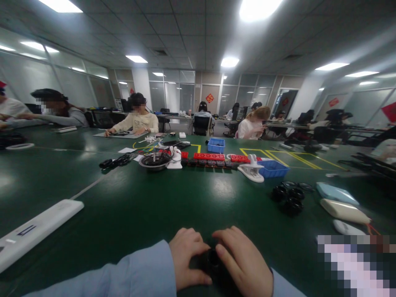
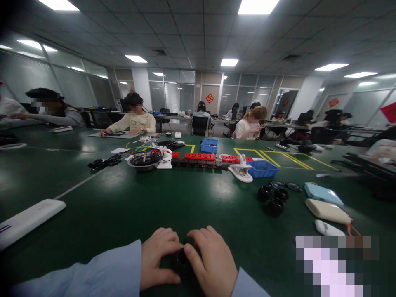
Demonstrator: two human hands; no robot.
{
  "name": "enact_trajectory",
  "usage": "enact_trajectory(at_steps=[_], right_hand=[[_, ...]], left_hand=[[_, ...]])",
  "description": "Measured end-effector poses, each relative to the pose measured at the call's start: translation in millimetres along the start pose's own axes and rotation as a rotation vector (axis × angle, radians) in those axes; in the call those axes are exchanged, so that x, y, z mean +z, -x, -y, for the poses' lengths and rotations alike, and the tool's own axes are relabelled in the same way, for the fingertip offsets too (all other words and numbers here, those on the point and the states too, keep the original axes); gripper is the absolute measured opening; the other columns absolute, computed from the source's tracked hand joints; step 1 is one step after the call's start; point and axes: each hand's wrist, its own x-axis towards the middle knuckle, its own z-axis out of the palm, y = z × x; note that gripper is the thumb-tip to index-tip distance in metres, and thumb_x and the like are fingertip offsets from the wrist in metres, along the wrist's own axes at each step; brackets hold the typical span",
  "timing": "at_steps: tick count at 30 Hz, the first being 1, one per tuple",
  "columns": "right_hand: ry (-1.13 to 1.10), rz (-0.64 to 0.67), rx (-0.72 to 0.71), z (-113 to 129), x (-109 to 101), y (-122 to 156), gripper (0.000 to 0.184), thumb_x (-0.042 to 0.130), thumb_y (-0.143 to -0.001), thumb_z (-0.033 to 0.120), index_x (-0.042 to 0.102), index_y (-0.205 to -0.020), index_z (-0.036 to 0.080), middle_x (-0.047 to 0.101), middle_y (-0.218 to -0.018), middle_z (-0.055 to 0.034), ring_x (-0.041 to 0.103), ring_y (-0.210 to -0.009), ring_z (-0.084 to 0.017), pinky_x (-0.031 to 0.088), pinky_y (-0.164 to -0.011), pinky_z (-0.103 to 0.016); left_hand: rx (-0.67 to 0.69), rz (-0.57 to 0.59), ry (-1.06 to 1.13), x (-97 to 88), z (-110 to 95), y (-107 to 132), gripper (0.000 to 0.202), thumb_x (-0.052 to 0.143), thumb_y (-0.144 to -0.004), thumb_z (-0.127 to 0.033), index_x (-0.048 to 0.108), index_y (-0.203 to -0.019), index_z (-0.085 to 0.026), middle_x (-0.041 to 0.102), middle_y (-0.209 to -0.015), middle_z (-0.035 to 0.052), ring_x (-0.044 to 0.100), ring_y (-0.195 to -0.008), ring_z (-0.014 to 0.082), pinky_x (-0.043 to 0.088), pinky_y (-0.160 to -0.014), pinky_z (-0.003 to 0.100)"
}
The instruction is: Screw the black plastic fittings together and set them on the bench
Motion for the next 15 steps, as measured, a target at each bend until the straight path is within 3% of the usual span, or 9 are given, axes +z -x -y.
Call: enact_trajectory(at_steps=[7, 12, 15], right_hand=[[-0.078, -0.032, -0.180, 6.3, -2.3, 3.7, 0.024, 0.054, -0.078, 0.026, 0.057, -0.099, 0.016, 0.060, -0.093, -0.0082, 0.053, -0.084, -0.020, 0.043, -0.075, -0.033], [-0.050, 0.129, -0.130, 8.6, -1.9, 1.2, 0.021, 0.057, -0.075, 0.020, 0.060, -0.095, 0.017, 0.062, -0.089, -0.0057, 0.052, -0.084, -0.021, 0.042, -0.074, -0.035], [-0.037, 0.162, -0.091, 9.7, -1.2, 0.3, 0.022, 0.057, -0.074, 0.018, 0.060, -0.095, 0.017, 0.062, -0.090, -0.0057, 0.051, -0.085, -0.021, 0.041, -0.076, -0.035]], left_hand=[[-0.002, -0.023, 0.001, 2.4, -1.5, -0.4, 0.042, 0.069, -0.065, -0.053, 0.061, -0.096, -0.026, 0.057, -0.083, 0.0001, 0.050, -0.079, 0.0192, 0.033, -0.069, 0.030], [0.004, -0.028, -0.012, 2.5, -2.7, -0.1, 0.038, 0.066, -0.067, -0.056, 0.061, -0.083, -0.022, 0.055, -0.079, 0.0001, 0.049, -0.076, 0.0174, 0.032, -0.067, 0.030], [0.003, -0.036, -0.007, 2.6, -3.4, -0.2, 0.038, 0.067, -0.066, -0.055, 0.060, -0.082, -0.021, 0.055, -0.079, -0.0003, 0.049, -0.075, 0.0168, 0.031, -0.066, 0.029]])
